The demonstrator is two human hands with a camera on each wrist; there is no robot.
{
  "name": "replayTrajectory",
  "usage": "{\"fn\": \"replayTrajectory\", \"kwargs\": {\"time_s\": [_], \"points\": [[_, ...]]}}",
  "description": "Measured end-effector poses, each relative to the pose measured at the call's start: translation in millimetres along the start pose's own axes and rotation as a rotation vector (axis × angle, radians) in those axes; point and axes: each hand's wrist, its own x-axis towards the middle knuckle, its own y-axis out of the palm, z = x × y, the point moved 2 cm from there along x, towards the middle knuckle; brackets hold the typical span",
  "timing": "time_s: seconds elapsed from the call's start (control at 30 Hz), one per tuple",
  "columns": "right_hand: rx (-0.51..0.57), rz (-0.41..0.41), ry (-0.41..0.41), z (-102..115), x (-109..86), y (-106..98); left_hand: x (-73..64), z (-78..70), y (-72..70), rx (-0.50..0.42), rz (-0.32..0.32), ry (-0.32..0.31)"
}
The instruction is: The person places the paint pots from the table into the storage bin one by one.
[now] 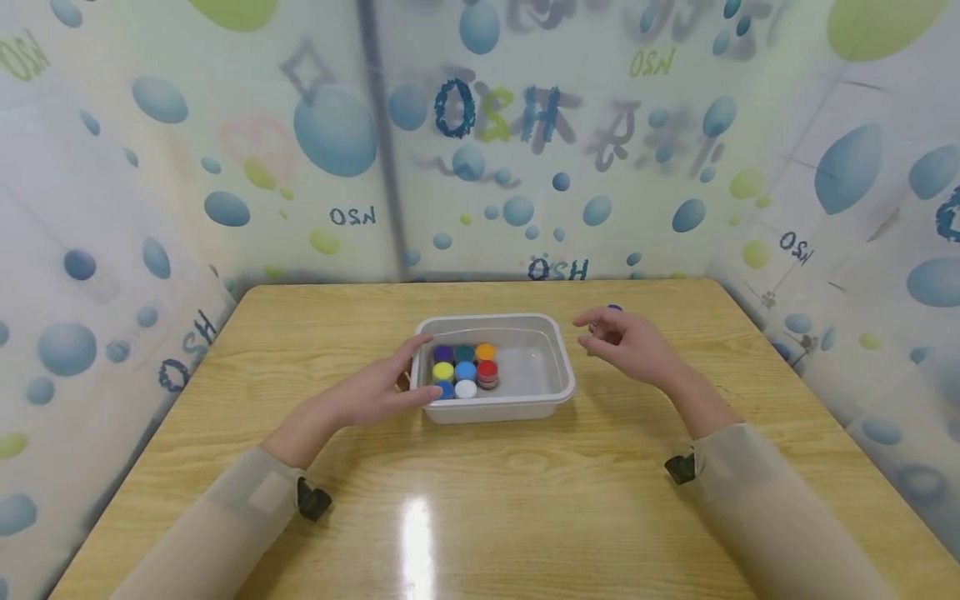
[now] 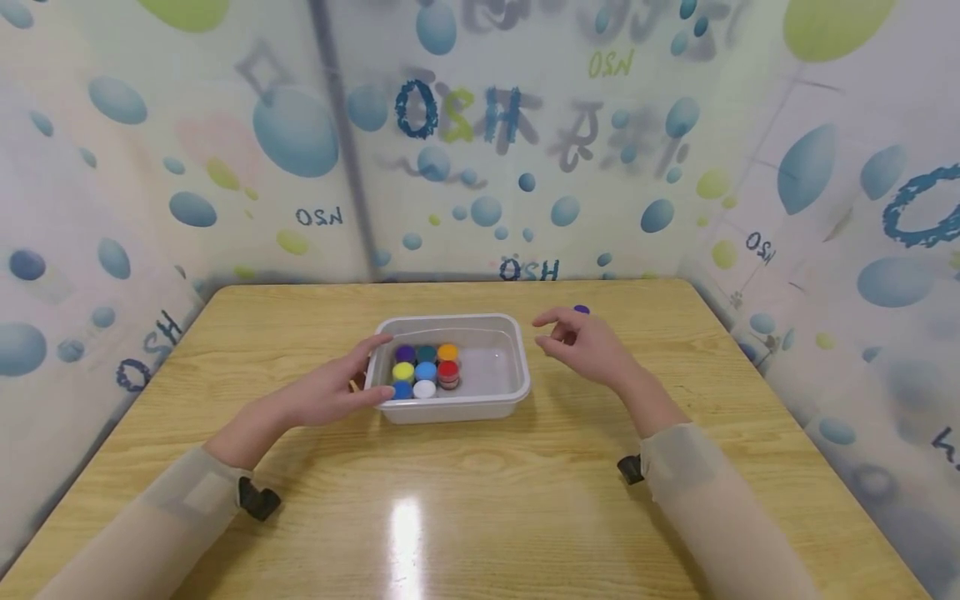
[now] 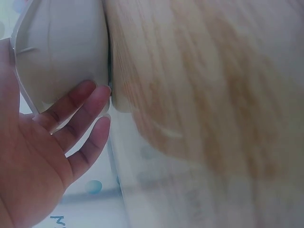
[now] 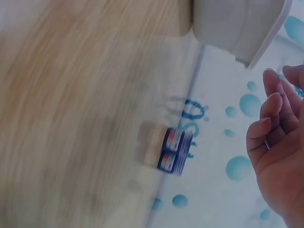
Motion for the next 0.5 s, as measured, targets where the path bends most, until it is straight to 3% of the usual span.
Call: {"fn": "replayTrajectory", "kwargs": {"time_s": [0.23,0.5], "points": [[-0.008,0.041,0.109,-22,-8.7,-15,0.5,0.4,-0.1,0.011,-0.003,-0.012],[-0.050,0.070,0.197,-43,-5.2,-24,0.9,1.0,0.0,0.007,-0.002,-0.009]]}}
